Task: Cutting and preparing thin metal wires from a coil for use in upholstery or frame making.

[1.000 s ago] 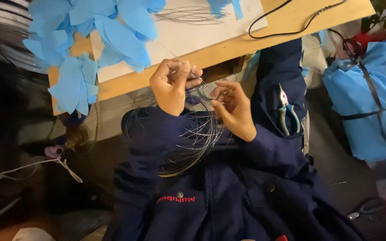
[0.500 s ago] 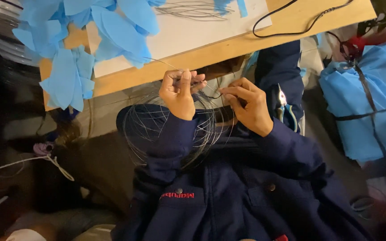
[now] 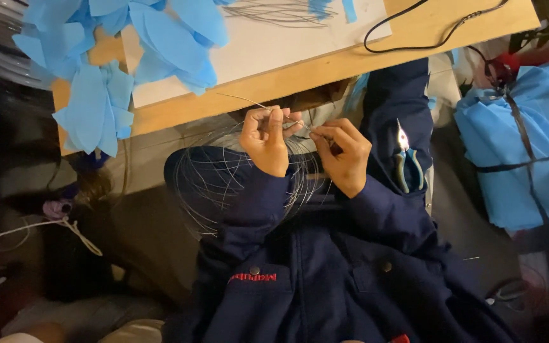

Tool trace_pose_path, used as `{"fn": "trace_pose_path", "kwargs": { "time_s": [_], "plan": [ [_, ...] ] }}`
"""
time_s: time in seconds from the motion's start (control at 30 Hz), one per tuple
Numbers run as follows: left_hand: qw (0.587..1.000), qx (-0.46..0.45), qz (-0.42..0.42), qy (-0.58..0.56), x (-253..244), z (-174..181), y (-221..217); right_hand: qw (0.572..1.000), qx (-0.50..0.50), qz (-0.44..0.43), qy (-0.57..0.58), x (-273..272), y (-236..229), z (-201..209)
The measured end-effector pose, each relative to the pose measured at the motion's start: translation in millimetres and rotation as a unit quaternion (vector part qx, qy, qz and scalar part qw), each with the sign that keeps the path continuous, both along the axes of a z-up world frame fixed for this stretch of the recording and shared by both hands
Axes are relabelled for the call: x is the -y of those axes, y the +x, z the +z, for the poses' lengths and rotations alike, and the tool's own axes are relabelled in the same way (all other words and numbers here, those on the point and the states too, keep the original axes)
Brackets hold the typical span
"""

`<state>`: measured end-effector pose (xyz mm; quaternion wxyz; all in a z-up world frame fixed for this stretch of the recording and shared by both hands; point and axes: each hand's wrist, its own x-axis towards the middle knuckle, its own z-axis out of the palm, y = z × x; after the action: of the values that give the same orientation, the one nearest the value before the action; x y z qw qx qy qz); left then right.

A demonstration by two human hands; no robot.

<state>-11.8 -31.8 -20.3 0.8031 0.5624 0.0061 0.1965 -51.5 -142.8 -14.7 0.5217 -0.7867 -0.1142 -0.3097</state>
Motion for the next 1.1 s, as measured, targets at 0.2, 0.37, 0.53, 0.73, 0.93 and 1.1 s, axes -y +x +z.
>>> {"fn": "trace_pose_path", "kwargs": {
  "time_s": [0.2, 0.37, 0.53, 0.73, 0.93, 1.1],
  "plan": [
    [0.999, 0.001, -0.035, 0.000, -2.6, -3.8, -0.1, 1.000, 0.013, 0.022, 0.004, 3.9, -0.7, 5.7],
    [0.998, -0.006, -0.059, -0.006, -4.3, -9.6, -0.6, 0.999, -0.001, 0.045, 0.006, 11.0, 0.1, 0.5],
    [0.993, -0.019, -0.115, 0.006, -3.0, -23.1, -4.0, 0.998, -0.031, 0.053, 0.035, 20.9, 3.9, -12.4],
    [0.974, 0.003, -0.149, 0.171, 9.7, -18.4, -7.6, 0.997, -0.051, 0.059, 0.018, 42.7, 8.1, -1.8],
    [0.975, 0.044, -0.142, 0.162, 59.9, 18.9, -21.5, 0.995, -0.024, 0.081, -0.058, 93.9, 2.4, 25.9],
    [0.984, -0.051, -0.165, 0.041, 64.2, -19.2, -31.0, 0.989, -0.121, 0.087, 0.023, 94.5, -11.5, -1.2]
  ]
}}
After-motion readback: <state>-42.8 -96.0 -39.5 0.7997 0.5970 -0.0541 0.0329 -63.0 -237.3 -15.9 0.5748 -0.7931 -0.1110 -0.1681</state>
